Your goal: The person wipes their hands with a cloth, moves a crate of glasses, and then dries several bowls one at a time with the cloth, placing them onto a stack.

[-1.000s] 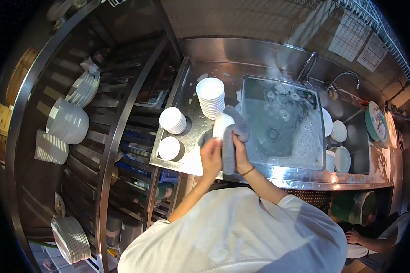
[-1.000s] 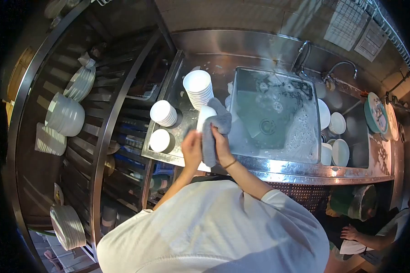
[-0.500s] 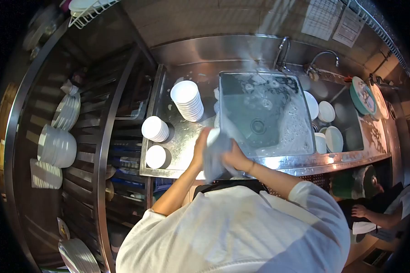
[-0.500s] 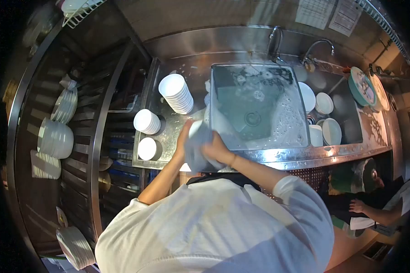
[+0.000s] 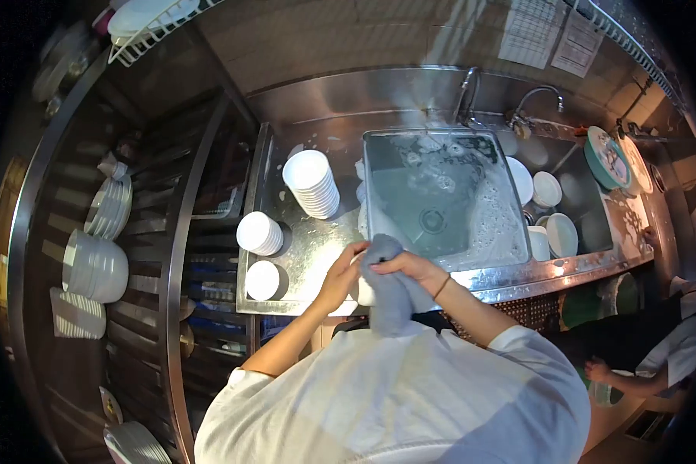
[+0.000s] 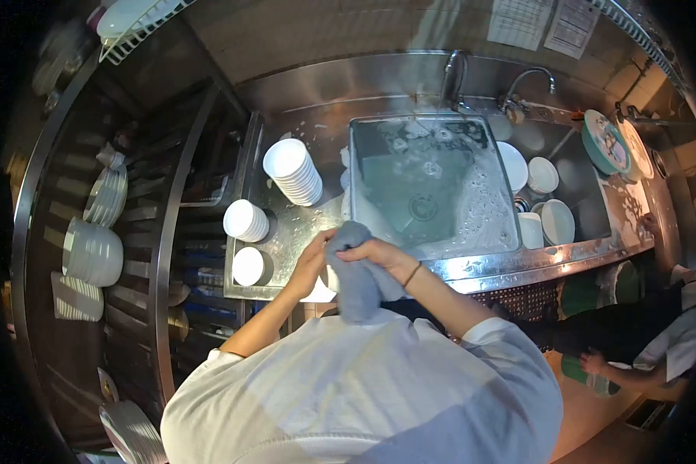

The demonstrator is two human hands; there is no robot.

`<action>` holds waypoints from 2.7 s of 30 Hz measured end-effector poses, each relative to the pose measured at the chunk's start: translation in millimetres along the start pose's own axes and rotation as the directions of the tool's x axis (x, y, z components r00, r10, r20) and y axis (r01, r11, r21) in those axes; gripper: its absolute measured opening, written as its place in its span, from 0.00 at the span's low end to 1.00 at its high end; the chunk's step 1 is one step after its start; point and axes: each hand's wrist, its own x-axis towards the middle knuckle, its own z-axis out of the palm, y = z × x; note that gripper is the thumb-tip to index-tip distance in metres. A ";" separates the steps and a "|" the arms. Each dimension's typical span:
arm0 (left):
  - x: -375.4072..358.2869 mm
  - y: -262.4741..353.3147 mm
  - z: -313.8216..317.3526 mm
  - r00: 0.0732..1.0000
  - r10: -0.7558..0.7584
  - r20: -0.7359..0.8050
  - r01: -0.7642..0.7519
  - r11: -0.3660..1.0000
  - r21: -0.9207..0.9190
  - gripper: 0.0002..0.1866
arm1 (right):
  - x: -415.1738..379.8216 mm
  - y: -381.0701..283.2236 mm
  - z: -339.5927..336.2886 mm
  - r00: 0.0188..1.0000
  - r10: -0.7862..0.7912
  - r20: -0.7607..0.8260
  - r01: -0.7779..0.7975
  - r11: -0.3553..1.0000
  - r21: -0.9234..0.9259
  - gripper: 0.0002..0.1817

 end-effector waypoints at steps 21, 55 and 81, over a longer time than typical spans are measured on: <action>123.1 6.7 -129.9 0.750 0.660 0.036 -0.370 0.374 0.851 0.06 | 14.6 6.3 22.2 0.912 -0.398 -0.100 0.406 0.839 0.362 0.21; -10.2 11.7 -56.3 0.716 0.081 -0.694 -0.440 0.824 -0.357 0.12 | 103.5 26.4 35.9 0.613 -0.788 0.055 0.697 0.507 -0.506 0.13; 6.9 -27.3 -46.5 0.953 -0.290 -0.088 0.283 0.955 -0.086 0.16 | 66.7 6.8 -7.9 0.981 0.156 0.117 -0.170 0.978 0.123 0.15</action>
